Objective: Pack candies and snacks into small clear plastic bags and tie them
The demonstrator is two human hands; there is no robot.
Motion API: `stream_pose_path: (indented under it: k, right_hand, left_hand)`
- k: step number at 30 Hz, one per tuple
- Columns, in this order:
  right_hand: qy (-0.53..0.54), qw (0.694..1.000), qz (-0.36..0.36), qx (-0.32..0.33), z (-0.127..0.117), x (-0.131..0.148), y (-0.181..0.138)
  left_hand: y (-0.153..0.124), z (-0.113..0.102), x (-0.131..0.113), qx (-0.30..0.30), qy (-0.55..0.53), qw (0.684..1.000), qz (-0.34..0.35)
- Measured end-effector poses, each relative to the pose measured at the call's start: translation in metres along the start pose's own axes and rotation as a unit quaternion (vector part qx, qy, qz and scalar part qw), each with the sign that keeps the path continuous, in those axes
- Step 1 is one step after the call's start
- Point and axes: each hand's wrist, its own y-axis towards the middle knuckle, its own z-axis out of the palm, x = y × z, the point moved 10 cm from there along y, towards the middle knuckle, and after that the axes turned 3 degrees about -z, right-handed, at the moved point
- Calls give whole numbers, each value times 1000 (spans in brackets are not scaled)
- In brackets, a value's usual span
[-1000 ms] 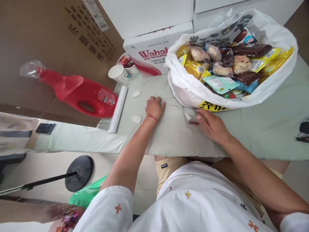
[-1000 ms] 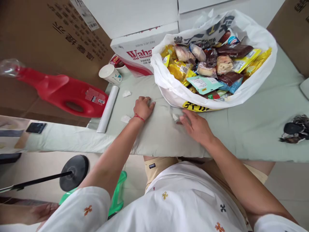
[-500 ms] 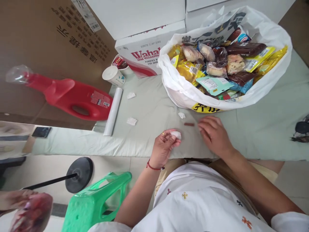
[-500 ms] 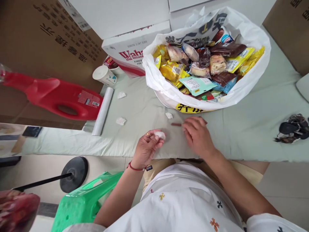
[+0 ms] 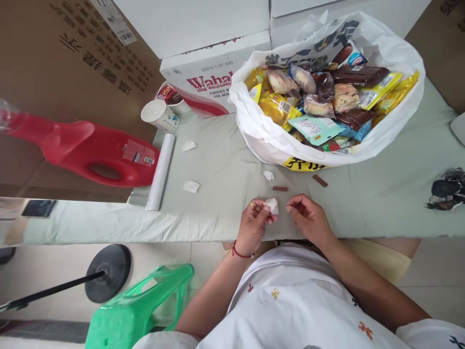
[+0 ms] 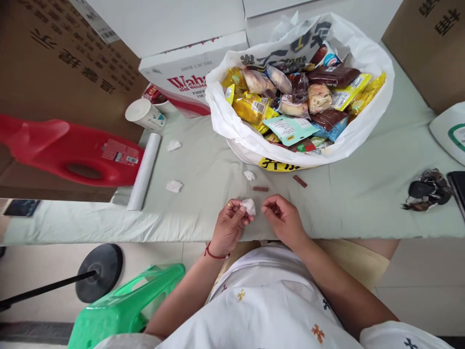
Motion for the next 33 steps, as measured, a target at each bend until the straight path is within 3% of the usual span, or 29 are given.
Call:
stream_pose_path:
  k: [3,6,15,22,24,26,29,31,33]
  right_hand:
    - [-106,987,-120,33,13,25,-5]
    - [-144,977,-153,28,17,31,-4]
    - [-116,989,-70,52,7,12,-1]
    - [-9,998,38,44,-1,-7,0]
    - [36,996,76,36,-3,-16,0]
    - [81,990,110,29,-4,-22,1]
    - [125,982,140,37,0,-22,0]
    - [132,978,146,65,6,-18,1]
    - [116,980,135,89,9,-12,3]
  left_hand:
    - [-2,2,-1,3,5,1000,-1]
    - [-3,7,1,20,18,999,-19]
    - [-2,8,-2,9,71,997,-29]
    - [-5,-1,11,7,23,994,-106]
    - [-5,-10,2,-10,47,997,-57]
    - [-8,-18,-23,-37,99,993,59]
    - [-23,-7,-58,-25,228,947,224]
    - [-26,7,-64,10,309,917,253]
    - [-22,9,-60,20,329,917,224]
